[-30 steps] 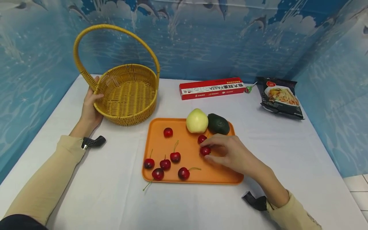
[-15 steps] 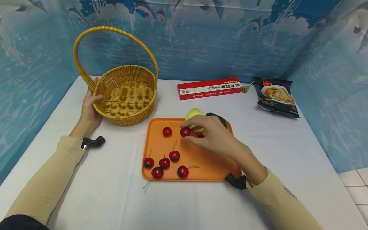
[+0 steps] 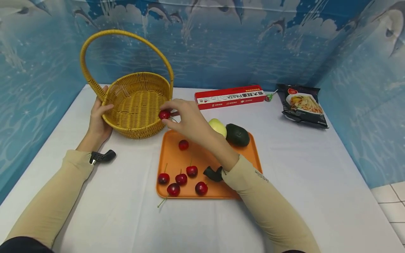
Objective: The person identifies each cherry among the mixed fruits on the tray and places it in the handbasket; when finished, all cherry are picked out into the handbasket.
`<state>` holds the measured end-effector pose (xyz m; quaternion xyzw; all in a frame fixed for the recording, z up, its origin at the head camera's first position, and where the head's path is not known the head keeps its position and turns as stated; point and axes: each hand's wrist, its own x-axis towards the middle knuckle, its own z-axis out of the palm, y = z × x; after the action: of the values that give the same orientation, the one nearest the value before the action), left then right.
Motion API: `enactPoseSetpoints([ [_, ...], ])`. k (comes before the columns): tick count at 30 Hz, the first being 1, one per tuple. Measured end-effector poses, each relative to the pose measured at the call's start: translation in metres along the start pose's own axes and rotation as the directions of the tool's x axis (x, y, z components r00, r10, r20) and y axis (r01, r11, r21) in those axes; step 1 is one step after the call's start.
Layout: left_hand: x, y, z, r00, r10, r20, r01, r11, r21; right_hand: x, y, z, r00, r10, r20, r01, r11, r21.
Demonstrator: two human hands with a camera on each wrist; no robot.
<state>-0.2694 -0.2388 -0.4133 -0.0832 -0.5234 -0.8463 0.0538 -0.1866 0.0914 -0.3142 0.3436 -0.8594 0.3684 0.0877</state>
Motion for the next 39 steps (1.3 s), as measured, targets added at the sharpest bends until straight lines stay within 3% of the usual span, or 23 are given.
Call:
enactPoseSetpoints([
  [4, 0.001, 0.0, 0.001, 1.0, 0.004, 0.001, -0.004, 1.0, 0.011, 0.019, -0.002, 0.021, 1.0, 0.011, -0.017, -0.01, 0.999, 0.03],
  [9, -0.001, 0.0, 0.0, 1.0, 0.011, -0.001, -0.011, 0.999, 0.042, 0.03, -0.005, 0.044, 0.999, 0.043, 0.019, -0.044, 0.999, 0.032],
  [17, -0.001, 0.001, 0.002, 1.0, 0.011, -0.01, -0.01, 0.999, 0.045, 0.029, -0.006, 0.055, 0.994, 0.052, 0.094, -0.044, 0.996, -0.08],
  [21, -0.001, 0.0, 0.0, 1.0, 0.009, -0.008, -0.009, 0.999, 0.047, 0.019, -0.008, 0.048, 0.997, 0.02, 0.072, -0.012, 0.994, -0.112],
  [26, 0.0, 0.001, -0.001, 1.0, 0.013, -0.01, -0.012, 0.999, 0.033, -0.001, -0.012, 0.032, 0.999, 0.001, 0.036, -0.001, 1.0, -0.023],
  [32, -0.002, 0.0, 0.0, 1.0, 0.008, -0.013, -0.008, 0.999, 0.038, -0.029, -0.013, 0.016, 0.994, 0.074, 0.085, -0.076, 0.997, 0.025],
  [39, -0.002, 0.002, 0.001, 1.0, 0.007, -0.016, -0.007, 0.999, 0.039, -0.06, -0.011, 0.014, 0.98, 0.149, 0.13, -0.156, 0.987, 0.048],
])
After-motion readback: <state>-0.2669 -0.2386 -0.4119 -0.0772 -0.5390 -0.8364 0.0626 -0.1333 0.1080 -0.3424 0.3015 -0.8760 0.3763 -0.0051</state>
